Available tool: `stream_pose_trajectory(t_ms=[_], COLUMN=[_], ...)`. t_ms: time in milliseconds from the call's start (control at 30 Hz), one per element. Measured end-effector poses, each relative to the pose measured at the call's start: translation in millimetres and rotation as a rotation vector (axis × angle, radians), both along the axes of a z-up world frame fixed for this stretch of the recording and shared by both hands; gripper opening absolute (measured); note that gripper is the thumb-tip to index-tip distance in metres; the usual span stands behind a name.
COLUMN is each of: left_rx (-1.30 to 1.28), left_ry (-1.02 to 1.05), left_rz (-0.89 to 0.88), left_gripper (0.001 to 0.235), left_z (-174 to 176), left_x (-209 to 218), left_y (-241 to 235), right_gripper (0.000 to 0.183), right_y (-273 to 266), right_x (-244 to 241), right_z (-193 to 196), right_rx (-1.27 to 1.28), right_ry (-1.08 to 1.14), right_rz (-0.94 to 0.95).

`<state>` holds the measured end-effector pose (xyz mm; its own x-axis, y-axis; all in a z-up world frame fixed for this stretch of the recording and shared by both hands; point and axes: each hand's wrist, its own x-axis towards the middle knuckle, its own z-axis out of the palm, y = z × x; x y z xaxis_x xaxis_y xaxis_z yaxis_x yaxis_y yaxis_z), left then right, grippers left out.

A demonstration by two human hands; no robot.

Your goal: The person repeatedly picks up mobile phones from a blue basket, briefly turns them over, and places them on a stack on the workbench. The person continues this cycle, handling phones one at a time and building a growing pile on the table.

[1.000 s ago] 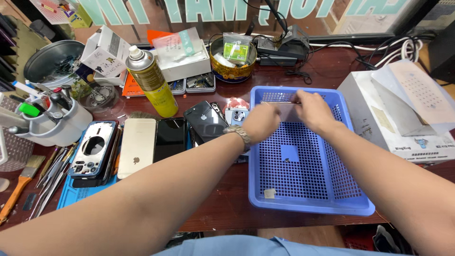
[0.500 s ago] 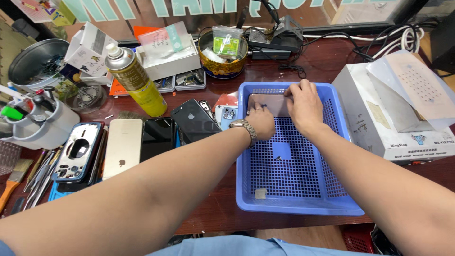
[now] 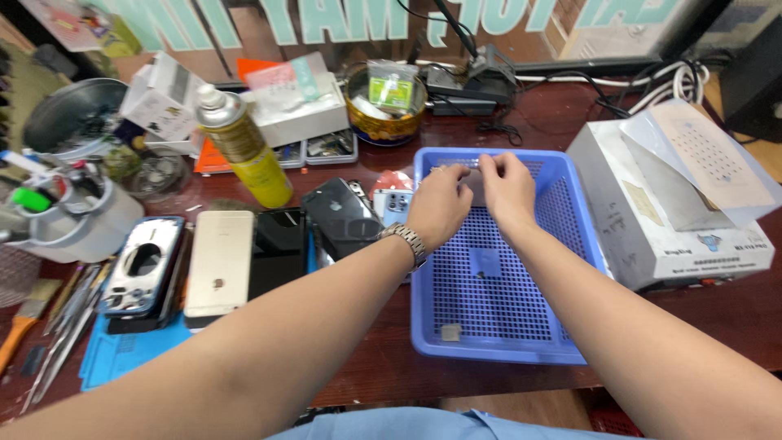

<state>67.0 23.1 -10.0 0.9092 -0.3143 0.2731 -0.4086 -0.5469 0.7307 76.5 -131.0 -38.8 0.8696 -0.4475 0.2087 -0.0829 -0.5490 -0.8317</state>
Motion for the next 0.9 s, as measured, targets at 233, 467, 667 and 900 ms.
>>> stream_pose_trajectory(t_ms=[233,467,667,900], left_rx=[-0.173,-0.136,0.339,0.368], left_ry=[-0.099,-0.065,0.096,0.607], left_rz=[0.263,0.553,0.851,0.66], left_gripper=[0.021,0.02,0.06,0.093], left_z=[45.1,27.2,1.2,-20.5], left_x=[-20.4,-45.8,-62.2,-39.1], left_y=[116.9,276.8,402.6,479.0], right_gripper=[0.026,0.022,0.024,0.027], right_y=[133.2,250.4,340.6,393.0], right_x=[-2.4,-23.3,-29.0,-36.4], right_z=[44.1,36.0,22.7,14.5], right_rx=[0.06,0.193,0.293,0.267], right_ry=[-0.174,0.107,0.282,0.471], right_rz=[0.366,0.525,0.785,0.882])
